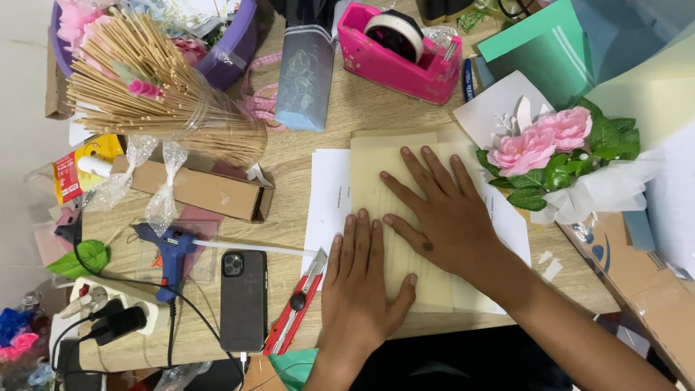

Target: The person uses a red utility knife to cut a stack of yellow paper on a cluttered wooden table. They hold the paper steady with one hand while slicing along the edge with the other, then lift the cut sheet to reveal the result.

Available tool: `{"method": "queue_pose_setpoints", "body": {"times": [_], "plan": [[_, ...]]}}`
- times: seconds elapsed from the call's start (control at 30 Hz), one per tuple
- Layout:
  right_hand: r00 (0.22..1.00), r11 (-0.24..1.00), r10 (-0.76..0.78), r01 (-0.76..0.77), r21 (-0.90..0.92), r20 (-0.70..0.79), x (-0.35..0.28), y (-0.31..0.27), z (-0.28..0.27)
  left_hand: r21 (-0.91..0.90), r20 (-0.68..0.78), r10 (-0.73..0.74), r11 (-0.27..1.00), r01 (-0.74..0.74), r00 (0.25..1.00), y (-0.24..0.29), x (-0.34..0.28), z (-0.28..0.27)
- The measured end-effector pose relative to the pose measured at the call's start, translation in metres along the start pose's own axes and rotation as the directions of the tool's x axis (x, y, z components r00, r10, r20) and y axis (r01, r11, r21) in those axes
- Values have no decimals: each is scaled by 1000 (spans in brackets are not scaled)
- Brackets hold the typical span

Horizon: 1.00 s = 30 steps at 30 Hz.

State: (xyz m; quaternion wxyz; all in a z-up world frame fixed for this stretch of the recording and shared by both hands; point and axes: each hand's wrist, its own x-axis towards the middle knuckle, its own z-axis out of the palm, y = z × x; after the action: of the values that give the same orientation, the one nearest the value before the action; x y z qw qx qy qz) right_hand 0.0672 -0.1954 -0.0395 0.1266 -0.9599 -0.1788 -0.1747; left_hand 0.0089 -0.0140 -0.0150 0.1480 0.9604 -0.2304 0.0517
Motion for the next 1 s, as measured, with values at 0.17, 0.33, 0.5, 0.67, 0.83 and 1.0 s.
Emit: {"method": "queue_pose_setpoints", "body": {"times": [0.17, 0.33, 0.5, 0.67, 0.83, 1.0], "plan": [[1000, 1000, -2, 2, -16, -7, 0, 0, 1, 15, -21, -1, 1000, 1, 1000, -1, -1, 2], [1000, 1000, 5, -5, -13, 4, 0, 0, 1, 36, -5, 4, 999, -3, 1000, -1, -1, 3], [999, 1000, -10, 9, -21, -31, 0, 0, 1, 40, 2, 1, 999, -1, 1000, -1, -2, 4], [1000, 1000, 1, -2, -16, -16, 0, -1, 1, 35, -8, 0, 999, 1, 1000, 0, -1, 2], [998, 986, -34, 25, -164, -50, 15, -10, 10, 78, -2, -11, 997, 11, 1000, 0, -4, 8], [992, 993, -93, 99, -63, 84, 46, -22, 37, 120, 58, -38, 992, 31, 998, -4, -5, 19]]}}
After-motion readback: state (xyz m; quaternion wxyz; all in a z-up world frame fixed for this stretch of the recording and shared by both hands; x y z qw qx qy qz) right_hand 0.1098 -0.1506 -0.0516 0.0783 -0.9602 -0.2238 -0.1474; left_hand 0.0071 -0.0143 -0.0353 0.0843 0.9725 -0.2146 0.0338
